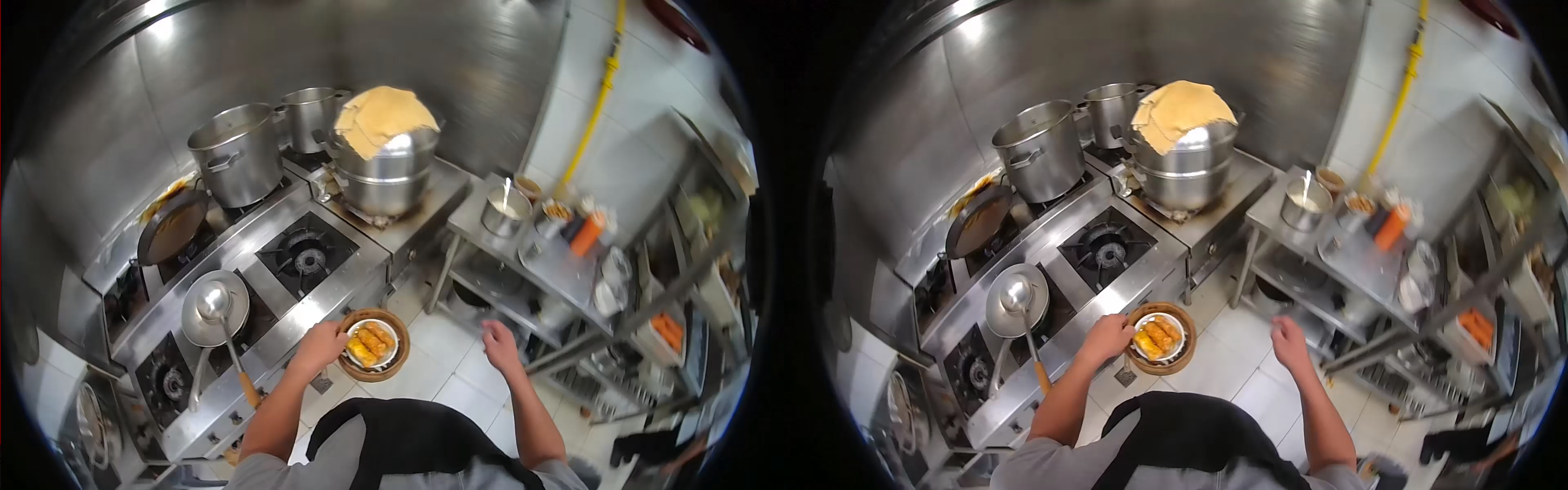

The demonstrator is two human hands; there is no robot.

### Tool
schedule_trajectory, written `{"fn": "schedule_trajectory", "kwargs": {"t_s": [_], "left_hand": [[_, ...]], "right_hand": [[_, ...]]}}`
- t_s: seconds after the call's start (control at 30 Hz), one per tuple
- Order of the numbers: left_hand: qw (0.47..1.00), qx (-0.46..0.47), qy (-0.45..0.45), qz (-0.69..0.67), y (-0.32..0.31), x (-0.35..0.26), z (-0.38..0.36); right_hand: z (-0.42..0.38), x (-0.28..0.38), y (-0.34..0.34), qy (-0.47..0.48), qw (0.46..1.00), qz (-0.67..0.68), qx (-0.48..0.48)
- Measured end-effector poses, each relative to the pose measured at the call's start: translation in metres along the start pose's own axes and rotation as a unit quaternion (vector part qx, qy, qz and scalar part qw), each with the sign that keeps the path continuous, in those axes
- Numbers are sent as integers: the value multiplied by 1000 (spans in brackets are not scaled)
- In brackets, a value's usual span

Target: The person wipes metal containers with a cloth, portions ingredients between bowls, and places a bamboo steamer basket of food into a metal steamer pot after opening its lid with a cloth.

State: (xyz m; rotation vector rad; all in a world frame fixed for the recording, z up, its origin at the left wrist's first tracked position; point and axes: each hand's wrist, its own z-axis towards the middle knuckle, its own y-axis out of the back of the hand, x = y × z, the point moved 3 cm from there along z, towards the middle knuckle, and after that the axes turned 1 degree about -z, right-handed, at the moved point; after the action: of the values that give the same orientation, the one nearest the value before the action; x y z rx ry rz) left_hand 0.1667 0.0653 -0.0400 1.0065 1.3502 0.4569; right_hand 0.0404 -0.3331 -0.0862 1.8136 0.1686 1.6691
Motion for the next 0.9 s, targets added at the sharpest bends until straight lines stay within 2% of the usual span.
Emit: {"fn": "schedule_trajectory", "kwargs": {"t_s": [0.1, 0.17, 0.23, 0.3, 0.37, 0.43, 0.47, 0.53, 0.57, 0.63, 0.67, 0.77, 0.8, 0.9], "left_hand": [[998, -41, 49, -19, 18, 11, 30], [994, -60, 92, 8, 19, 32, 57], [991, -70, 113, -3, 28, 35, 80], [988, -79, 136, -14, 38, 38, 99], [977, -130, 165, -37, 43, 43, 116], [970, -153, 184, -47, 55, 38, 129], [964, -163, 205, -42, 65, 35, 134], [948, -196, 243, -62, 81, 25, 141], [944, -202, 251, -63, 84, 21, 144], [927, -235, 288, -56, 94, 19, 145], [920, -234, 310, -60, 98, 18, 145], [911, -256, 324, 9, 110, 14, 149], [910, -258, 324, 11, 114, 15, 150], [912, -258, 318, 18, 142, 3, 175]], "right_hand": [[145, 76, -23, 197, 980, -26, -8], [225, 147, -38, 199, 980, -21, 18], [322, 188, -60, 258, 964, -67, 7], [413, 224, -77, 274, 961, -27, 1], [501, 254, -89, 287, 944, -130, -101], [562, 293, -91, 247, 955, -126, -103], [583, 312, -92, 249, 955, -124, -99], [624, 340, -97, 205, 947, -228, -102], [641, 349, -101, 213, 946, -225, -94], [666, 364, -111, 238, 931, -268, -66], [678, 373, -114, 221, 928, -300, -6], [689, 375, -112, 251, 928, -275, 1], [697, 371, -111, 281, 925, -254, -24], [735, 387, -64, 328, 914, -237, 11]]}}
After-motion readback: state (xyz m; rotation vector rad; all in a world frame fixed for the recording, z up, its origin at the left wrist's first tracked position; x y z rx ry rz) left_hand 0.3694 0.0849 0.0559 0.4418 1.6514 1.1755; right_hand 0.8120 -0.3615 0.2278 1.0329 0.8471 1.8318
